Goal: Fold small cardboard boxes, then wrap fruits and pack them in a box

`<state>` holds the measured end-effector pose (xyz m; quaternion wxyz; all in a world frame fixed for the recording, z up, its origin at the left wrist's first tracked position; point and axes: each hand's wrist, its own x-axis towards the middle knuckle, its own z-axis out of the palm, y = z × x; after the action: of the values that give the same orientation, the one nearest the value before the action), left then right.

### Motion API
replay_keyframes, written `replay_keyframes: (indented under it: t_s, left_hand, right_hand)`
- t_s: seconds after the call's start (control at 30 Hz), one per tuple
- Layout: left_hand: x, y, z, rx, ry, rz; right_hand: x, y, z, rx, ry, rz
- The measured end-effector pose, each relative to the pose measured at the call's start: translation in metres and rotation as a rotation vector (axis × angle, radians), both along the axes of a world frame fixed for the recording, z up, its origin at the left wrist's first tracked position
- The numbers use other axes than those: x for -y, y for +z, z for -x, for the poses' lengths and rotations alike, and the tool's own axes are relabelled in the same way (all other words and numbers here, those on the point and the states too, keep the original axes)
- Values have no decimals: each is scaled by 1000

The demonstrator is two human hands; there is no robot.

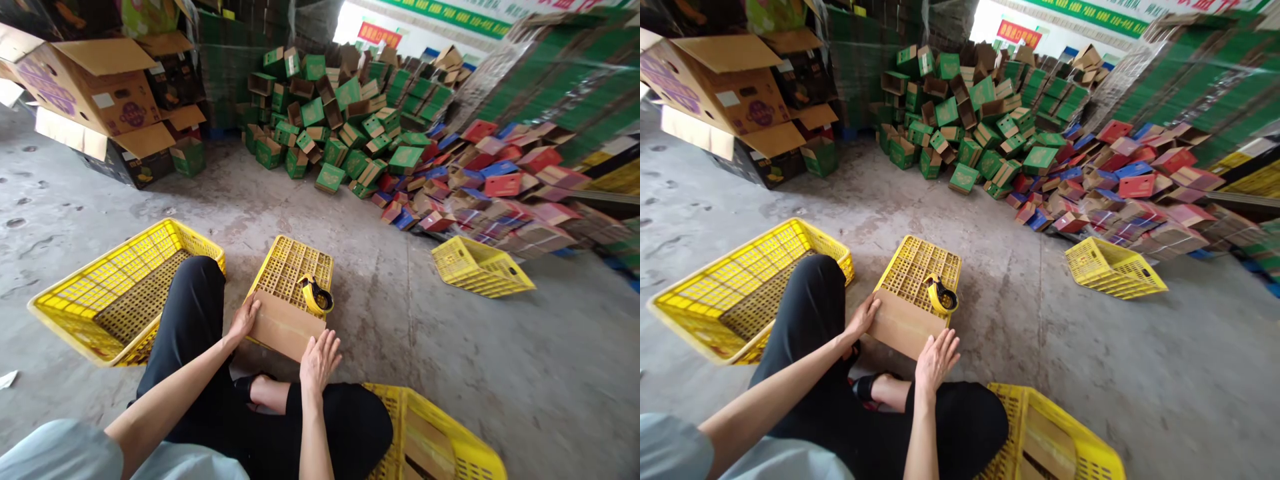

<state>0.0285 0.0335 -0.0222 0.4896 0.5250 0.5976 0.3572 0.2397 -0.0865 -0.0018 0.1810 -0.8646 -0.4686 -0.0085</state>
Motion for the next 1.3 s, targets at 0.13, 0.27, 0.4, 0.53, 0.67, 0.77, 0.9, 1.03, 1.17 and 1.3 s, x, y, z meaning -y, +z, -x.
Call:
replay_keyframes:
  t_s: [0.13,0.27,0.4,0.53,0.67,0.77,0.9,1.03,1.17,1.3]
  left_hand:
    - [-3,-3,0,35,19,6]
    - [-6,-1,2,98,14,6]
    - [-8,3,6,172,-20,12]
    - [-11,10,11,231,-36,37]
    - [-9,15,15,279,-40,54]
    - [-5,16,17,381,-88,73]
    - [0,16,19,504,-162,99]
    - [3,16,17,517,-150,97]
    - [9,19,11,543,-138,130]
    - [10,26,7,470,-93,151]
  right_hand:
    - [-2,-2,11,55,42,32]
    - [-14,-1,41,48,177,72]
    - [-32,0,83,25,323,76]
    - [-49,3,114,8,455,103]
    - [-52,10,118,26,499,140]
    - [-44,15,103,49,496,156]
    - [-25,14,60,75,376,182]
    - [-5,5,10,60,192,122]
    - [6,-7,-12,-132,95,-11]
    - [4,-11,-9,-353,10,-116]
